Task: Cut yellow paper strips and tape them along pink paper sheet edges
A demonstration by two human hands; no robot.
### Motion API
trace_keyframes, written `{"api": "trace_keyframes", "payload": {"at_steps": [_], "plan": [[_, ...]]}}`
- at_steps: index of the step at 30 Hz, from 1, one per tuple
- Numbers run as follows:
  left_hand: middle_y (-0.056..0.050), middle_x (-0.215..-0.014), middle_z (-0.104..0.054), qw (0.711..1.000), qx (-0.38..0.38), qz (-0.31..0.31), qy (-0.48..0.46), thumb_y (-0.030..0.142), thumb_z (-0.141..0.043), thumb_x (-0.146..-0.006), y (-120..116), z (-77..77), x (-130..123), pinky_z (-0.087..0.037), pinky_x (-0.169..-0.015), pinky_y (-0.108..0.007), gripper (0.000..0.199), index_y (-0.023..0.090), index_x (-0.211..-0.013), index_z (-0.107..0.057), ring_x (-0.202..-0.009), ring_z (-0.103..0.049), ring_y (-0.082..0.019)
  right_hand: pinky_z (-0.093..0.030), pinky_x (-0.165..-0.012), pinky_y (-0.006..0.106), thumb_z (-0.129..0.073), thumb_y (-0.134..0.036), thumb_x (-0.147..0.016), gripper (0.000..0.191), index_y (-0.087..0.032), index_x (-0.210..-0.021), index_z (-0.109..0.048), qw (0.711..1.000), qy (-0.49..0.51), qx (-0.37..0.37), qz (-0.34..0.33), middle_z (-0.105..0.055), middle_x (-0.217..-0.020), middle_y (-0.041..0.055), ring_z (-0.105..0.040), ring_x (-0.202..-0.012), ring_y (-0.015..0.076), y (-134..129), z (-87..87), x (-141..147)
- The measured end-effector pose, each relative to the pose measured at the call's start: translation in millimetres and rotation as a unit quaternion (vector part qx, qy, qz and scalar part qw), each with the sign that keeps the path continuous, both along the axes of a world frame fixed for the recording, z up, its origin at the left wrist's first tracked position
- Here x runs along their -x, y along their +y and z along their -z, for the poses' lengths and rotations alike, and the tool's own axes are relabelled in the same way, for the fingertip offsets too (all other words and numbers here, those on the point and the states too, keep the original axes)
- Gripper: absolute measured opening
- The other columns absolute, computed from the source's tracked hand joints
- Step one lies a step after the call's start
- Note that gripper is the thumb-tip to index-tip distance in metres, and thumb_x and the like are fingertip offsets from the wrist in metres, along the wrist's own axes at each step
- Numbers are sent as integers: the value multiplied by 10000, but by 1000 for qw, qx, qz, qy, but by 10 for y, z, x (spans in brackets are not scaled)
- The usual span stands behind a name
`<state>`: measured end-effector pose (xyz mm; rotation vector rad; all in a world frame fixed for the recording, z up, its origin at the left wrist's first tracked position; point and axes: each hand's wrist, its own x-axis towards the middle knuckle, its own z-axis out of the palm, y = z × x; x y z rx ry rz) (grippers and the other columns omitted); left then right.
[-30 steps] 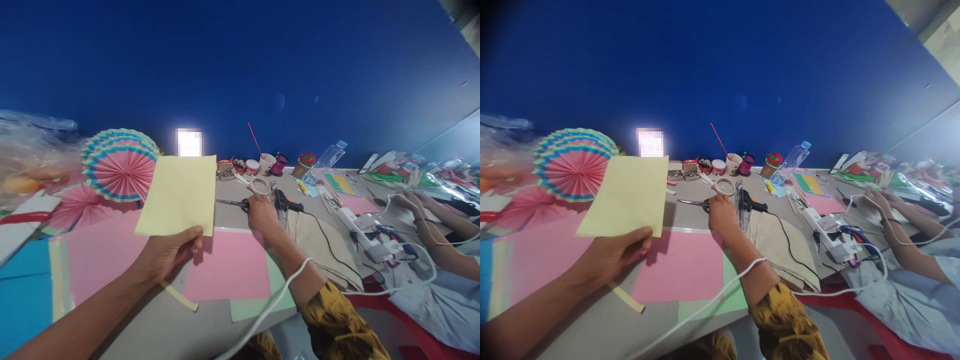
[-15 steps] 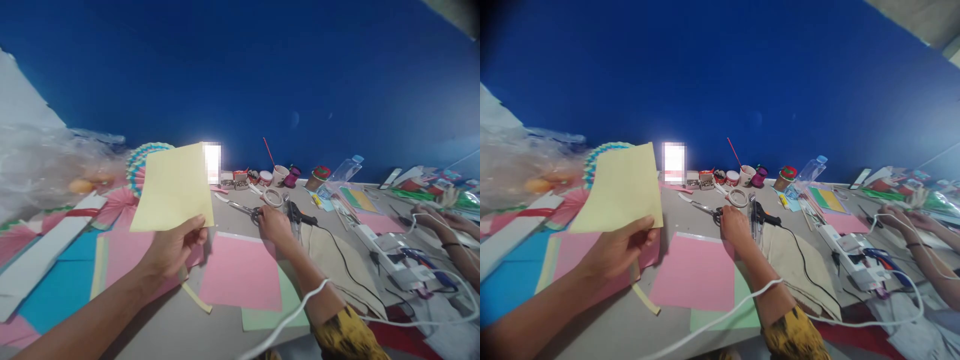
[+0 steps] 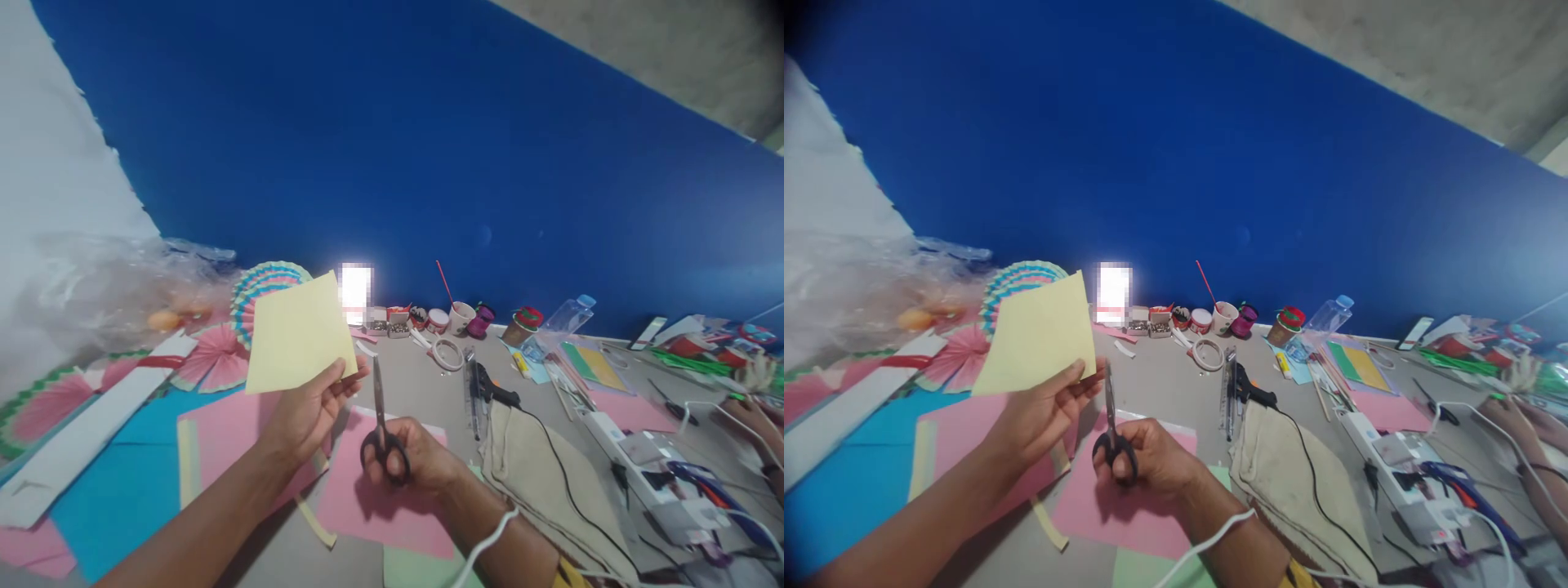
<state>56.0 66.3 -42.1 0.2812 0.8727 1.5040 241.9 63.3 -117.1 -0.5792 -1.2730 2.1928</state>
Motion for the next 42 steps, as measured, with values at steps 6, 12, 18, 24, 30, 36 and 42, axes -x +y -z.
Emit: {"api": "trace_keyframes", "payload": {"at_steps": [6,12,18,24,30,36,42], "plan": [[-91,-924,-837,999,-8,-9,-36,11,-726,-848,45,-61,-90,-647,-722,-279,180,149,-963,-738,-816,-808,-216,-342,-444,202,-988,-698,-467,731,-115,-826,-733,998,26,54,-1,-683,-650,27,-500,-470,88,-68,72,129],[-113,-956,-834,998,14,-15,-62,10,-636,-931,58,-64,-98,-658,-753,-286,151,137,-932,-718,-828,-809,-207,-294,-442,196,-929,-769,-539,752,-111,-837,-721,999,11,38,21,-648,-631,18,-461,-474,79,-55,1,93],[-119,-936,-822,996,25,-18,-88,11,-599,-957,43,-37,-78,-658,-773,-308,178,136,-888,-705,-818,-796,-204,-243,-446,203,-869,-844,-573,796,-111,-825,-687,998,24,23,44,-606,-624,3,-397,-458,59,-67,7,85],[-74,-869,-784,995,21,-18,-94,-11,-643,-909,28,15,-86,-614,-657,-259,181,156,-915,-713,-746,-739,-164,-227,-409,192,-927,-754,-557,707,-134,-765,-657,997,-3,48,67,-594,-585,-2,-373,-442,65,-79,-80,102],[0,-710,-689,996,18,-24,-89,-42,-784,-755,27,89,-66,-546,-587,-241,245,169,-799,-667,-618,-649,-126,-230,-368,186,-949,-664,-570,615,-147,-684,-636,996,-19,53,72,-577,-538,-15,-357,-404,61,-87,-109,130],[18,-687,-677,996,12,-28,-79,-79,-794,-682,44,102,-62,-545,-602,-217,295,165,-778,-660,-605,-627,-104,-221,-389,189,-943,-701,-559,651,-142,-656,-623,997,-32,36,58,-548,-524,-21,-353,-411,58,-101,-116,129],[17,-699,-691,997,13,-39,-63,-108,-790,-653,50,95,-71,-537,-566,-193,334,165,-788,-650,-613,-647,-104,-195,-393,191,-909,-765,-575,697,-135,-685,-630,998,-15,25,55,-534,-525,-22,-342,-415,56,-129,-87,139]]}}
